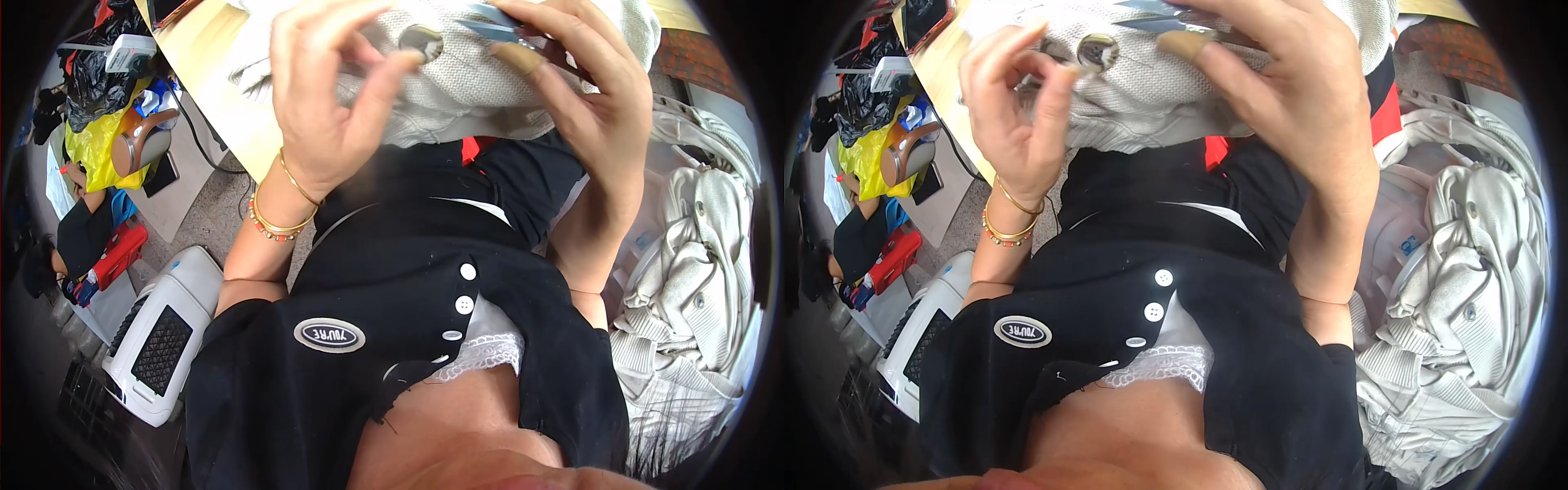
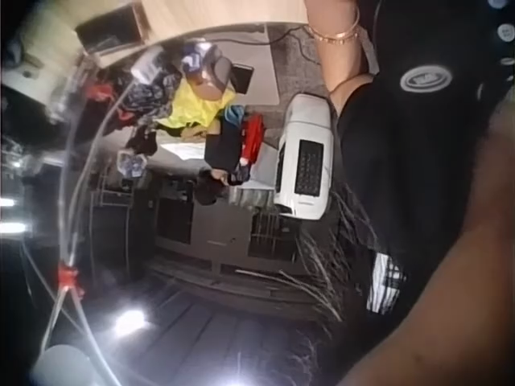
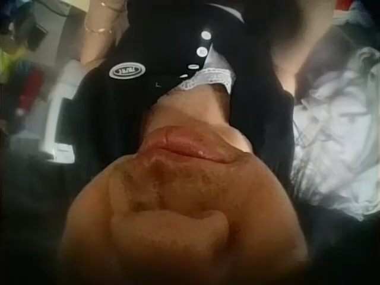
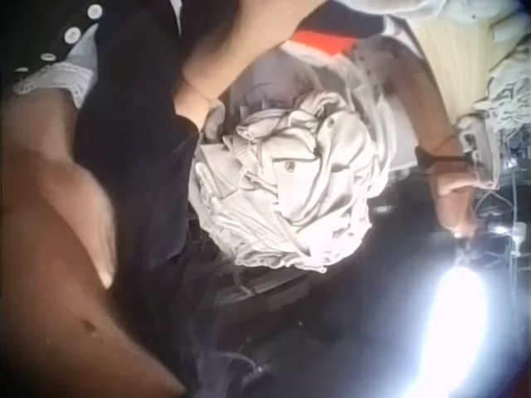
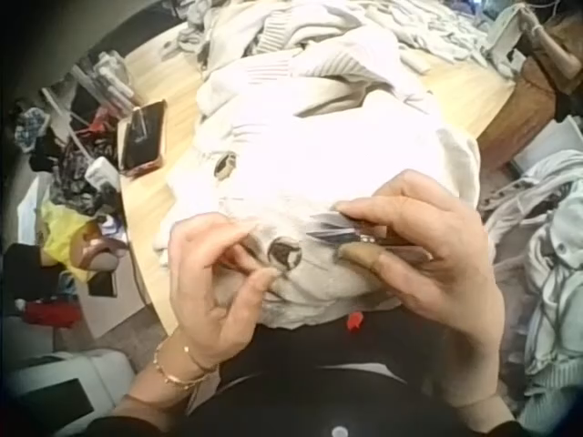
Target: Trimming loose threads and cleaning buttons on finished sweaters using small snips at a garment factory workstation.
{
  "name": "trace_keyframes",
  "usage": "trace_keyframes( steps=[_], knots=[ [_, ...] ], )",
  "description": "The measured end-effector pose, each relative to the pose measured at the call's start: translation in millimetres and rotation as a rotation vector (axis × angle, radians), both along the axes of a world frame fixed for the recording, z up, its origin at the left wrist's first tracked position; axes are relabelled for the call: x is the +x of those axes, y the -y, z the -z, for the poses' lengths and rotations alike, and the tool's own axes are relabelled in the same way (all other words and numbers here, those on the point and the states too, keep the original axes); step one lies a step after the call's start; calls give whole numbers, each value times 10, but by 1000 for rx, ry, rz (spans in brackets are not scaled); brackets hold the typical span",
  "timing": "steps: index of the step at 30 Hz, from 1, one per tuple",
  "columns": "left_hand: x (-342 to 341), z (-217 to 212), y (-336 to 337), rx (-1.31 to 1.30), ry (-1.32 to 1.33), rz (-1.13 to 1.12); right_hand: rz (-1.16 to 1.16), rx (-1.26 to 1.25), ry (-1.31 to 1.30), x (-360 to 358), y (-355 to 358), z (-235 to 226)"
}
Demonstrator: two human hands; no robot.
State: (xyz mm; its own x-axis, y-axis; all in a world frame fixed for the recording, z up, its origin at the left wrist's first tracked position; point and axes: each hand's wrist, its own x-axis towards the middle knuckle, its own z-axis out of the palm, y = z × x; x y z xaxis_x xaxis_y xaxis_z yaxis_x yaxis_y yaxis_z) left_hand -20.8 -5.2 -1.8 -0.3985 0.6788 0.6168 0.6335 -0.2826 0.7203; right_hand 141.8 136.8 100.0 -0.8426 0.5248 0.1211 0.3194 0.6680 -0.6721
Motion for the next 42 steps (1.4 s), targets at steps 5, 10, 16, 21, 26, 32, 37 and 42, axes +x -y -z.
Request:
trace_keyframes(
  steps=[5, 10, 16, 21, 26, 32, 37, 42],
  knots=[
    [-3, 44, 2, -76, -295, -48, 73, -103, -49, 23, 36, 20],
    [-28, 72, -19, -54, -270, -110, -145, 74, -187, 84, -204, 438],
    [-20, 64, -72, -31, -299, -93, -152, 118, -195, 91, -213, 439],
    [-15, 98, -79, -42, -148, -66, -128, 124, -149, 95, -191, 368],
    [-41, 130, -83, -2, -80, -81, -169, 174, -149, 41, -179, 323],
    [-22, 114, -93, -10, -38, -119, -189, 176, -120, -15, -160, 264],
    [1, 20, -39, -125, 12, -83, -191, 186, -35, -41, -169, 194],
    [-20, 21, -50, -99, 3, -66, -222, 200, -12, -76, -176, 170]
  ],
)
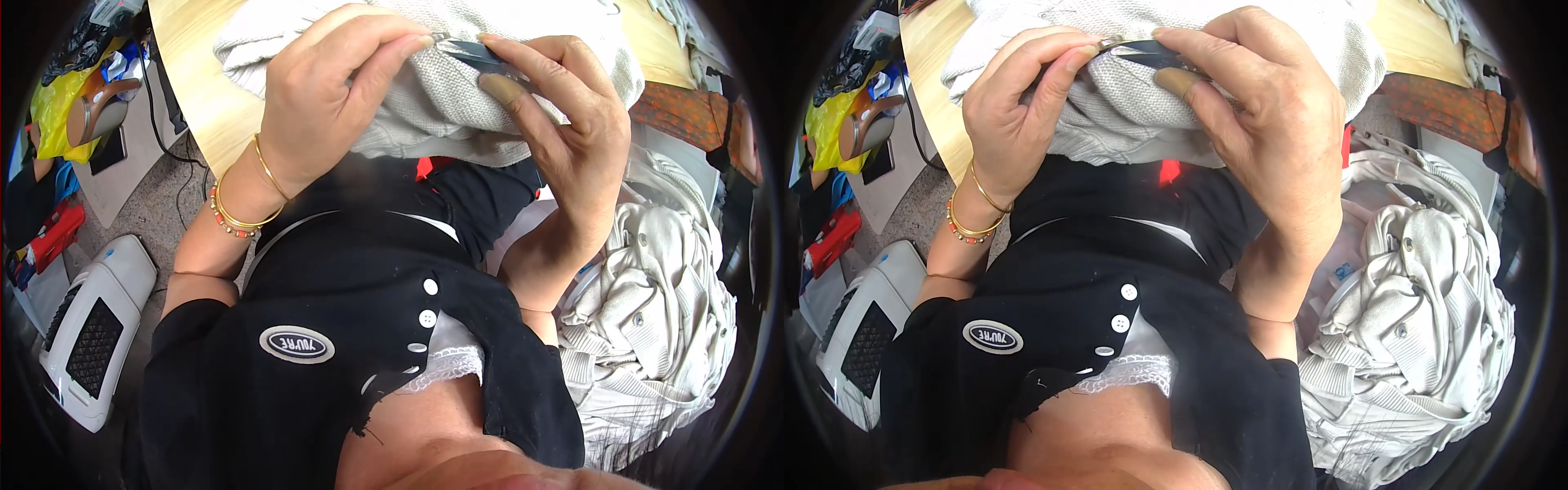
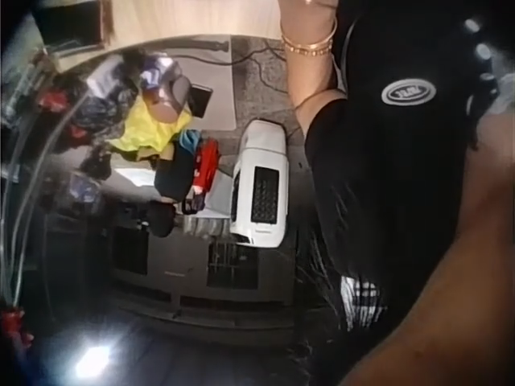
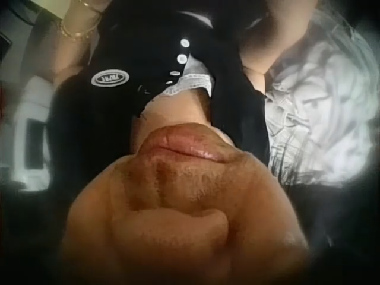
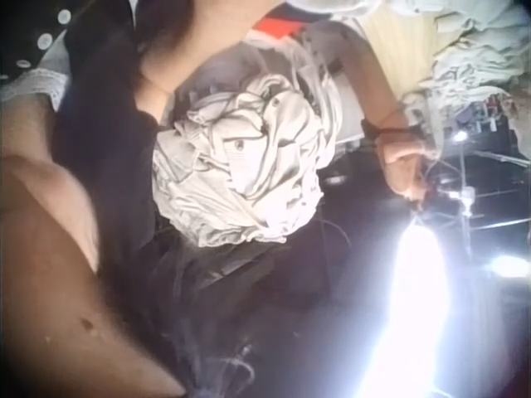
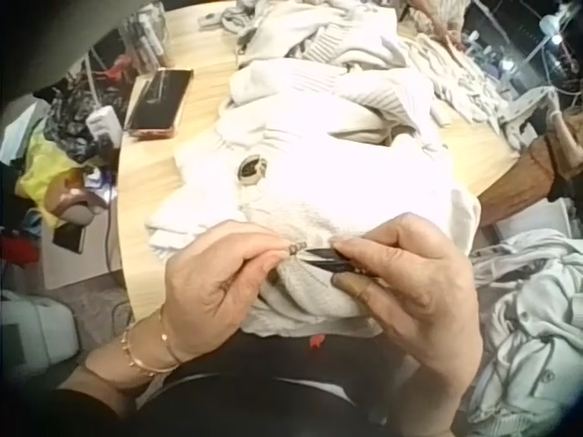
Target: Trimming loose threads and cleaning buttons on finished sweaters using small snips at a garment factory workstation.
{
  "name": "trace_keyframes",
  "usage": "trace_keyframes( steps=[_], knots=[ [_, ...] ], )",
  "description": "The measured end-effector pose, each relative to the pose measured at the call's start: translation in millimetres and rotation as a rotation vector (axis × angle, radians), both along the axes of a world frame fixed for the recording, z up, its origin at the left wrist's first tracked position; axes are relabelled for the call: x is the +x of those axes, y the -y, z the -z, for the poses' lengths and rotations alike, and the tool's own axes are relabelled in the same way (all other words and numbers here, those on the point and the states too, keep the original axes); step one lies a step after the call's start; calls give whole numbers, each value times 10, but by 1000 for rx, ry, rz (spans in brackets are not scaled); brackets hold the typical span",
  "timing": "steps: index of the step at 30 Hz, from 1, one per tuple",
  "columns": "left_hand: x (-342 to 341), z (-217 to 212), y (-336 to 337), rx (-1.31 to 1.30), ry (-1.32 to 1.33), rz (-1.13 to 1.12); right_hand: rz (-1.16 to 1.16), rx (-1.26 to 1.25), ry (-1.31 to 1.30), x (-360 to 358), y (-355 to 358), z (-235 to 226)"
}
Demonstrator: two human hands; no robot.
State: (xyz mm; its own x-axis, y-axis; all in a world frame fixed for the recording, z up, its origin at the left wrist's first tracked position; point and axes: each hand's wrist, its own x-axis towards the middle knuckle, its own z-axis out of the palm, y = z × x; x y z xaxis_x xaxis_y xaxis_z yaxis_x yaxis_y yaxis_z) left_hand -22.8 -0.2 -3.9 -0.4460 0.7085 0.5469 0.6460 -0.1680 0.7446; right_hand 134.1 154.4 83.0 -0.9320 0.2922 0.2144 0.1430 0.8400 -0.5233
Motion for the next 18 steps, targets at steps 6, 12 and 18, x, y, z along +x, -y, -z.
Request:
trace_keyframes(
  steps=[6, 12, 18],
  knots=[
    [4, 2, -11, 13, -16, -2, -4, -1, -4, -18, -1, 34],
    [-5, 21, -14, 19, -17, 2, 9, -24, 13, -11, -4, 50],
    [0, 11, 4, 2, -7, 0, -7, -51, 5, -29, -3, 71]
  ],
)
